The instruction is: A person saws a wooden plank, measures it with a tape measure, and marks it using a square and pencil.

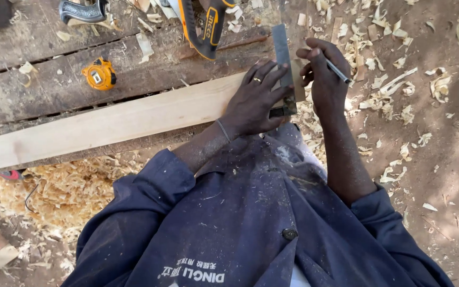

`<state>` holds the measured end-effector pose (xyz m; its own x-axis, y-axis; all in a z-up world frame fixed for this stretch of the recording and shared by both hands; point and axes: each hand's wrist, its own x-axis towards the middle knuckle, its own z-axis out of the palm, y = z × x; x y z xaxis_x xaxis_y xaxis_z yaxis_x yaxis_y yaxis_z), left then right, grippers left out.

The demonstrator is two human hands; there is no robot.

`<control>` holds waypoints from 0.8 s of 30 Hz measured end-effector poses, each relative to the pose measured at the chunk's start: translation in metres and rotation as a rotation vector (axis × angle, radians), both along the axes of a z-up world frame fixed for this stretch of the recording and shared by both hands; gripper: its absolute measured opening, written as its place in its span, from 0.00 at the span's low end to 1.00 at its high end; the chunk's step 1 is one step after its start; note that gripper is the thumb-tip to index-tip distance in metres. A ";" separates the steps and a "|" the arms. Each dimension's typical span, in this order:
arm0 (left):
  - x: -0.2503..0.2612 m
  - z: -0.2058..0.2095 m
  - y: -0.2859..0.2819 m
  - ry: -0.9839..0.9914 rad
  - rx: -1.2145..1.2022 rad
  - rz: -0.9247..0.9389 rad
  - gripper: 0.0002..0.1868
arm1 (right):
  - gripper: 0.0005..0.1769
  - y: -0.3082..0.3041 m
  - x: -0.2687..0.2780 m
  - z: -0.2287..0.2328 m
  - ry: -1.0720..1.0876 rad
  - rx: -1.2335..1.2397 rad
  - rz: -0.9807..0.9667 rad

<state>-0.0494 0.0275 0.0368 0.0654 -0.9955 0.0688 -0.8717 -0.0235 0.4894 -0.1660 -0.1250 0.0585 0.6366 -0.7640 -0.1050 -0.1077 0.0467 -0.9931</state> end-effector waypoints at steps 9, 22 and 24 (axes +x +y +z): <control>-0.004 0.010 -0.005 0.084 0.069 0.095 0.32 | 0.19 -0.021 0.016 -0.007 0.104 0.283 0.081; -0.010 0.000 -0.005 0.071 0.028 0.125 0.27 | 0.23 -0.033 0.001 -0.032 0.059 0.520 0.131; -0.011 0.000 -0.004 0.067 0.032 0.130 0.29 | 0.23 -0.032 -0.001 -0.034 0.061 0.534 0.145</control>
